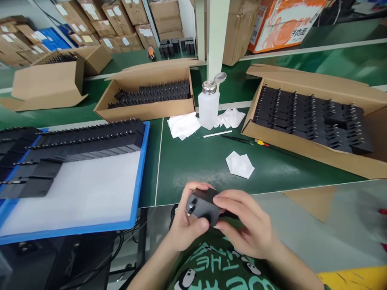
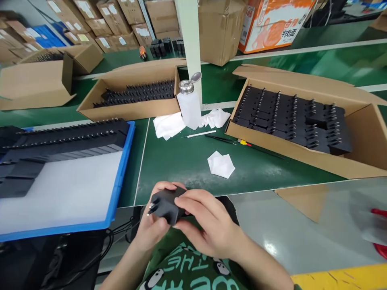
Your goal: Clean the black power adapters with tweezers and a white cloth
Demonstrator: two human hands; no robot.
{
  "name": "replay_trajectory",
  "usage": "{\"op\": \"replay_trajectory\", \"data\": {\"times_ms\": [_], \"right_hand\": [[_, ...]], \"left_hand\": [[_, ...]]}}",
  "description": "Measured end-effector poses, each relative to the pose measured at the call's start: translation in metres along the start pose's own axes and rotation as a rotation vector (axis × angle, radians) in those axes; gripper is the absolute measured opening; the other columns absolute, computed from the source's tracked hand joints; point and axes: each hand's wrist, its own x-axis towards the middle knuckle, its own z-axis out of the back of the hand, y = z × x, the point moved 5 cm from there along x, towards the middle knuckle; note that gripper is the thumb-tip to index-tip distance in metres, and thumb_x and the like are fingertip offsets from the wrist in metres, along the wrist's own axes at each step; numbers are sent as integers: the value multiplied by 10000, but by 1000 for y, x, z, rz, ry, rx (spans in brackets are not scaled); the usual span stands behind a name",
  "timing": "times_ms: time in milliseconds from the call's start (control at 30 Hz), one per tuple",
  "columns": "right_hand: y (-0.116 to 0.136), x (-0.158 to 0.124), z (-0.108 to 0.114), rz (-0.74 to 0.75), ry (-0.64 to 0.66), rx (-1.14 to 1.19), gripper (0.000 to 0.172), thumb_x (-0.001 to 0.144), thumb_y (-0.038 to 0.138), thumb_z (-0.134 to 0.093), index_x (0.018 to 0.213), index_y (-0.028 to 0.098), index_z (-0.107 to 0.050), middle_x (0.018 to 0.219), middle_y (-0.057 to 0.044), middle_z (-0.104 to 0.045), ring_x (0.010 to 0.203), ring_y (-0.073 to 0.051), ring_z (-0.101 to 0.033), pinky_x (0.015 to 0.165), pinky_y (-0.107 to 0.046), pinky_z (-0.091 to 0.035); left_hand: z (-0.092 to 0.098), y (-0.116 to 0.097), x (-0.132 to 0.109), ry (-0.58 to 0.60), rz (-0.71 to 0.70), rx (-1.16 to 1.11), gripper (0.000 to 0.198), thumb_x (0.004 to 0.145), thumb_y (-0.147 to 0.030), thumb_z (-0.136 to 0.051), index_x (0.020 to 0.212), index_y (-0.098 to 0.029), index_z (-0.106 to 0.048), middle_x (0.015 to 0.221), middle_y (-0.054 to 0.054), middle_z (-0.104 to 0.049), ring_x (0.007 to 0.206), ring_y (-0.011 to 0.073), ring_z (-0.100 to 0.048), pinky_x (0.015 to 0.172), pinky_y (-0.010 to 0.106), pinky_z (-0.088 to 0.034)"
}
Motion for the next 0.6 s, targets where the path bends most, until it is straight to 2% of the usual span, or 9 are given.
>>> {"op": "replay_trajectory", "data": {"times_ms": [100, 167, 233, 300, 367, 433, 533, 600], "right_hand": [[-3, -10, -13, 1, 20, -2, 376, 937, 114, -594, 1312, 135, -581, 1129, -135, -677, 1026, -205, -678, 856, -322, -623], [-13, -4, -10, 0, 36, 4, 361, 957, 132, -574, 1316, 158, -587, 1131, -121, -682, 1012, -194, -675, 854, -317, -610], [-34, 14, 2, -37, 10, -93, 334, 975, 149, -554, 1302, 178, -612, 1123, -107, -688, 1022, -195, -669, 881, -327, -587], [-68, 42, 11, -126, 21, -344, 318, 992, 156, -511, 1283, 146, -639, 1140, -130, -685, 1065, -225, -651, 940, -364, -553], [-106, 72, 2, -224, 261, -620, 368, 1002, 149, -430, 1297, 85, -641, 1208, -181, -655, 1122, -282, -609, 982, -424, -518], [-135, 97, -11, -254, 410, -697, 372, 953, 89, -421, 1198, 60, -700, 1166, -209, -657, 1094, -328, -589, 939, -461, -507], [-155, 118, -22, -267, 485, -731, 329, 888, 59, -464, 1053, 70, -748, 1068, -217, -661, 1034, -345, -582, 849, -453, -505], [-159, 118, -12, -292, 468, -772, 320, 896, 91, -480, 1084, 76, -739, 1089, -211, -654, 1059, -352, -580, 851, -451, -507]], "left_hand": [[19, 12, -10, -98, 91, 4, 364, 943, -494, -640, 1226, -265, -626, 1096, 48, -613, 861, 143, -652, 766, 228, -557], [27, 14, -13, -139, 137, 8, 379, 980, -509, -569, 1256, -257, -632, 1018, 49, -646, 841, 156, -662, 767, 247, -568], [29, 11, -13, -130, 183, -4, 385, 990, -515, -546, 1261, -253, -628, 963, 52, -668, 849, 183, -690, 794, 287, -583], [26, 7, -11, -94, 223, 4, 367, 981, -497, -571, 1252, -256, -626, 969, 54, -664, 868, 216, -722, 796, 318, -596], [22, 1, -8, -79, 233, 33, 359, 961, -480, -614, 1247, -263, -622, 1028, 49, -631, 852, 224, -738, 766, 324, -606], [19, -3, -5, -88, 216, 35, 359, 934, -486, -655, 1220, -276, -602, 1068, 36, -614, 799, 205, -740, 719, 309, -606], [17, -6, -6, -116, 146, 41, 375, 911, -532, -672, 1166, -274, -577, 1022, 26, -641, 721, 160, -707, 654, 262, -572], [17, -7, -9, -137, 112, 89, 402, 913, -568, -651, 1167, -262, -595, 1017, 36, -649, 728, 145, -674, 659, 251, -550]]}}
